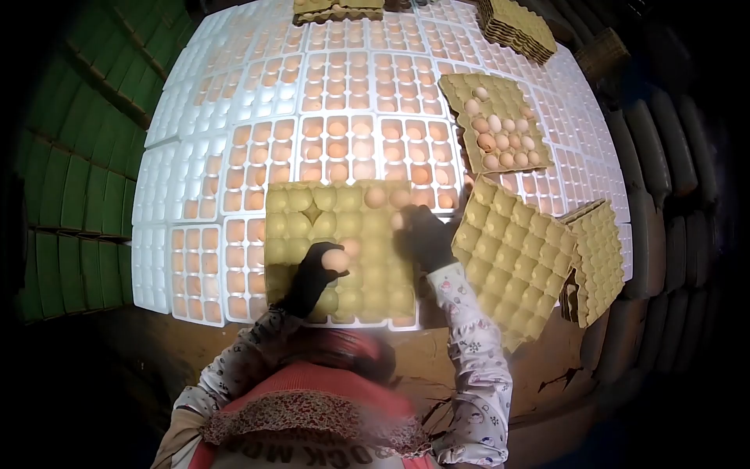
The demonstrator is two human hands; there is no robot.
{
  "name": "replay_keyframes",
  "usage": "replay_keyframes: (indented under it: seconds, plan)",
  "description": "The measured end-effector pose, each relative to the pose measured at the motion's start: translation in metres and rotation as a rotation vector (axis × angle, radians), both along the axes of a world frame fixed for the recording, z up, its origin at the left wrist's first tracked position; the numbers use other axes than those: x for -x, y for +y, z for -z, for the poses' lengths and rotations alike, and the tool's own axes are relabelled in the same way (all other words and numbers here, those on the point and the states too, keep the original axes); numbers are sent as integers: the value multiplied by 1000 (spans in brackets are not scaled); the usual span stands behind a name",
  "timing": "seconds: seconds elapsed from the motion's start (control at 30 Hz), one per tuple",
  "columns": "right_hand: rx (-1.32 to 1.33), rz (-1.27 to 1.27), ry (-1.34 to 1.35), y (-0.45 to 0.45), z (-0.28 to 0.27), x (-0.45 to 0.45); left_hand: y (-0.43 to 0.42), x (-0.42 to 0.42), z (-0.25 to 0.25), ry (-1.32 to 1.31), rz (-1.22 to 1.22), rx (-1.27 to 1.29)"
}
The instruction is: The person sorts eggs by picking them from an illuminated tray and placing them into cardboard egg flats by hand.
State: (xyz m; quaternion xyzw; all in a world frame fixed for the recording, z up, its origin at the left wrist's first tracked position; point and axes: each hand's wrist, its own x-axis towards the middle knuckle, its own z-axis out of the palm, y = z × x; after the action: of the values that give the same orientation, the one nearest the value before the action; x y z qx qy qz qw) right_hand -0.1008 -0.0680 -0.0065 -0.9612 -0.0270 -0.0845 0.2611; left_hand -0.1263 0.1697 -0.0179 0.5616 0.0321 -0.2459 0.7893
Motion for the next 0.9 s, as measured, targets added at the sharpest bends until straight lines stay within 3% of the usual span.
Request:
replay_keyframes:
  seconds: [0.03,0.07,0.1,0.13,0.17,0.27,0.37,0.43,0.47,0.5,0.57,0.63,0.7,0.77,0.8,0.9]
  plan:
    - [333,-35,7,7,5,-3,6,-6,6,23,71,80]
    - [450,-34,129,11,6,-7,18,-14,18,46,139,163]
    - [407,-56,144,8,4,-10,21,-24,17,67,202,250]
    - [367,-84,158,5,2,-14,17,-31,16,23,334,-54]
    - [328,-114,175,0,0,-15,13,-30,15,-256,319,-311]
    - [-221,2,287,-18,-9,-15,-4,-23,-3,-1040,197,-1006]
    - [-1000,161,279,-37,5,-19,-17,-25,-12,-920,473,-1273]
    - [-972,153,151,-33,-2,-26,-11,-32,-13,-1001,422,-1078]
    - [-782,120,228,-36,0,-34,-8,-36,-24,-1009,407,-954]
    - [-486,48,102,-39,17,-39,-8,-41,-30,-1014,391,-831]
    - [106,49,276,-12,-20,-45,-9,-52,-21,-347,289,-323]
    - [356,87,222,3,-1,-54,-19,-64,-41,99,86,64]
    - [330,79,269,4,-8,-60,-31,-91,-33,114,70,224]
    - [297,32,143,-3,4,-59,-50,-119,-13,-374,213,-342]
    - [283,12,81,-6,8,-58,-62,-130,-15,-1034,144,-597]
    - [141,26,276,-16,12,-65,-76,-131,-28,-1059,548,-1236]
